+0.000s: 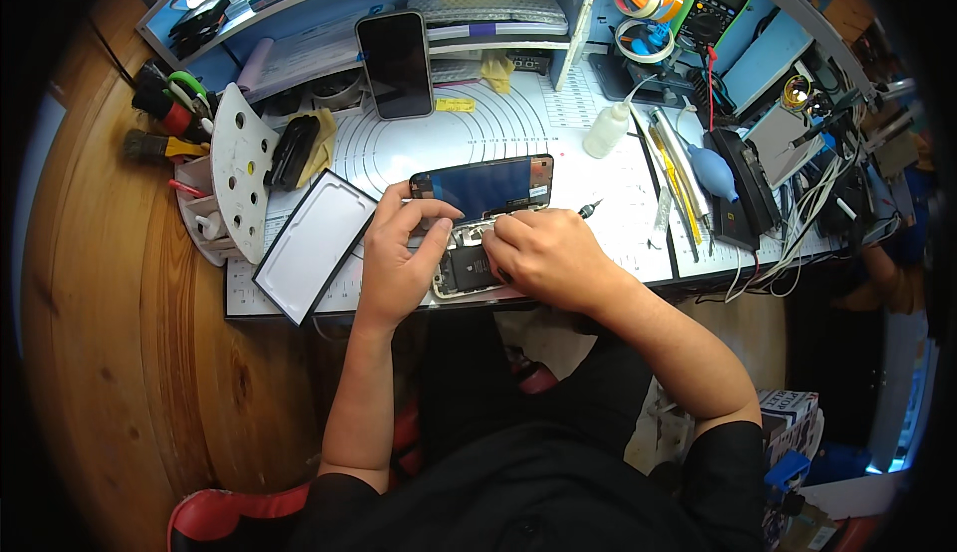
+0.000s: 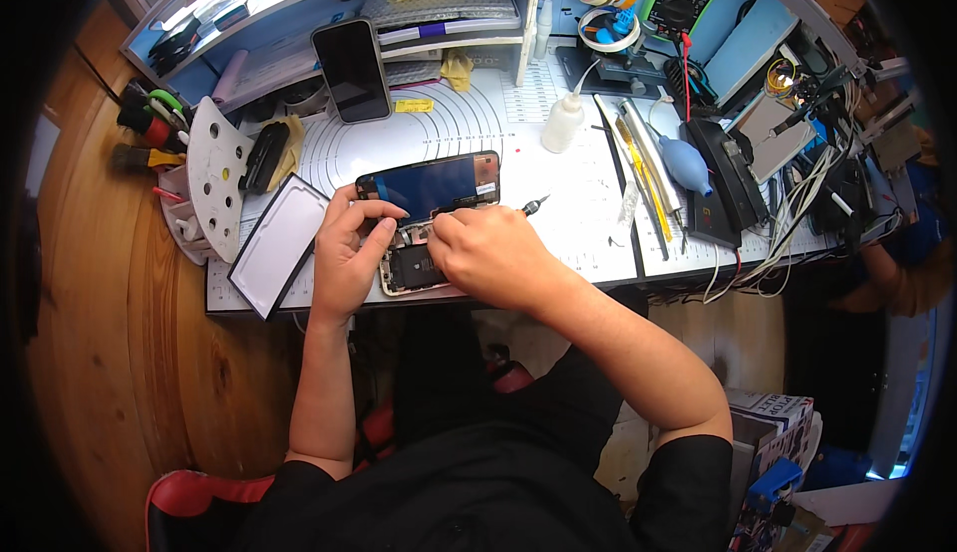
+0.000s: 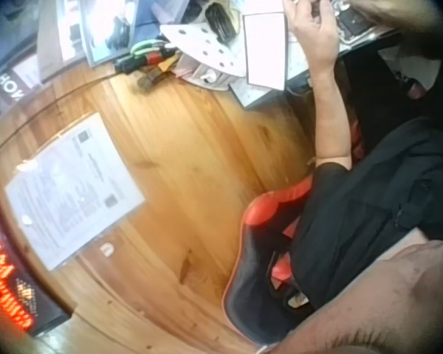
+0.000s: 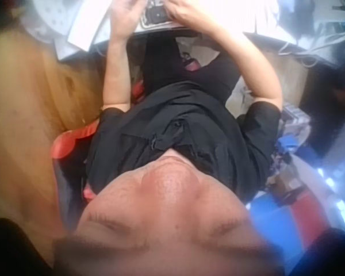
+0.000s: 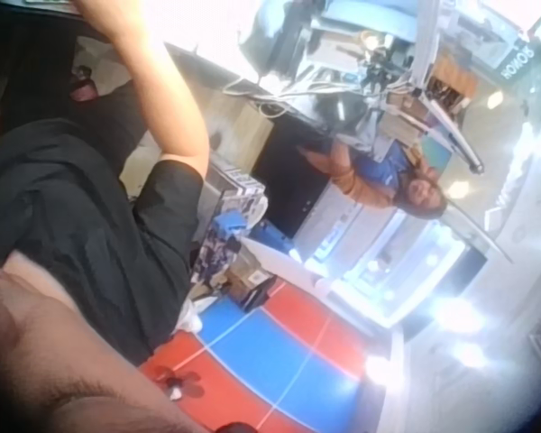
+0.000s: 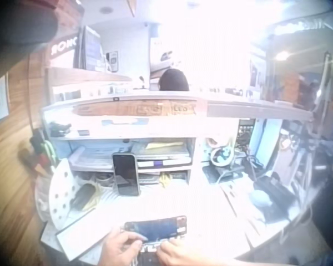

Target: The person cleans the interior of a disassembled smartphone with a blower and installs internal components using a screwdriver.

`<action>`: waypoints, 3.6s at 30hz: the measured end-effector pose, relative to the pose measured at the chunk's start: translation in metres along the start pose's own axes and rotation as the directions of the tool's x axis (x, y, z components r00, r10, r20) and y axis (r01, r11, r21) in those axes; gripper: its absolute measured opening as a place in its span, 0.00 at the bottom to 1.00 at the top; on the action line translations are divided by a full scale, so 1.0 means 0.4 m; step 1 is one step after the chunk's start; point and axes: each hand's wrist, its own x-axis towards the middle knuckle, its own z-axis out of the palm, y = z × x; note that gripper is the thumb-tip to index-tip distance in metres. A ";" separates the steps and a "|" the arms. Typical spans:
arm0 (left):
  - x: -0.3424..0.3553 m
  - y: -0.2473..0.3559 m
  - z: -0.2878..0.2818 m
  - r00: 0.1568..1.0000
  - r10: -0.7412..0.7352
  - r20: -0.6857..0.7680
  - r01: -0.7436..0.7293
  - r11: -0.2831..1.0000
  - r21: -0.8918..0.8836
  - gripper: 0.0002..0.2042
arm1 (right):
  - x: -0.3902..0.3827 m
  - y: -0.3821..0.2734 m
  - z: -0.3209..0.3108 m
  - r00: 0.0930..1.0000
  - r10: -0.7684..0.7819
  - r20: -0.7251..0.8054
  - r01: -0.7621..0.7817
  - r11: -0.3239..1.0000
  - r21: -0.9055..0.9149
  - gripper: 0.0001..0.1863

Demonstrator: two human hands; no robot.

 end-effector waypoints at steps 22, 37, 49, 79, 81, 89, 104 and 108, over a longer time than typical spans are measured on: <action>-0.001 -0.004 -0.009 0.999 0.008 0.045 -0.008 1.000 -0.004 0.06 | -0.001 -0.019 -0.007 0.998 0.049 0.047 -0.047 0.998 -0.032 0.04; -0.002 0.009 -0.004 1.000 -0.016 0.022 0.017 1.000 -0.019 0.06 | 0.008 -0.028 -0.008 0.994 0.082 0.072 -0.077 0.995 -0.071 0.04; -0.001 0.015 -0.004 0.999 0.042 0.024 -0.043 0.998 0.045 0.07 | 0.003 -0.045 0.004 0.993 0.117 -0.018 -0.118 0.991 -0.057 0.04; -0.003 -0.003 -0.008 1.000 -0.024 0.009 0.025 1.000 -0.018 0.04 | -0.287 -0.026 -0.131 0.591 0.544 -0.596 -0.528 0.819 0.224 0.19; -0.001 -0.001 -0.003 0.999 -0.026 0.023 0.026 0.999 -0.029 0.04 | -0.328 0.010 -0.114 0.572 0.609 -0.550 -0.622 0.759 0.192 0.19; -0.004 -0.018 -0.015 0.999 -0.022 0.048 0.024 0.999 -0.034 0.02 | -0.346 0.045 -0.116 0.686 0.599 -0.414 -0.672 0.740 -0.041 0.14; -0.002 -0.013 -0.003 0.999 -0.046 0.027 0.049 0.987 -0.150 0.03 | -0.339 0.180 -0.139 0.433 0.781 -0.451 -0.879 0.476 -0.020 0.06; 0.002 -0.017 -0.006 0.999 -0.005 0.033 0.009 0.994 -0.105 0.03 | -0.334 0.169 -0.162 0.334 0.809 -0.484 -0.850 0.481 0.216 0.05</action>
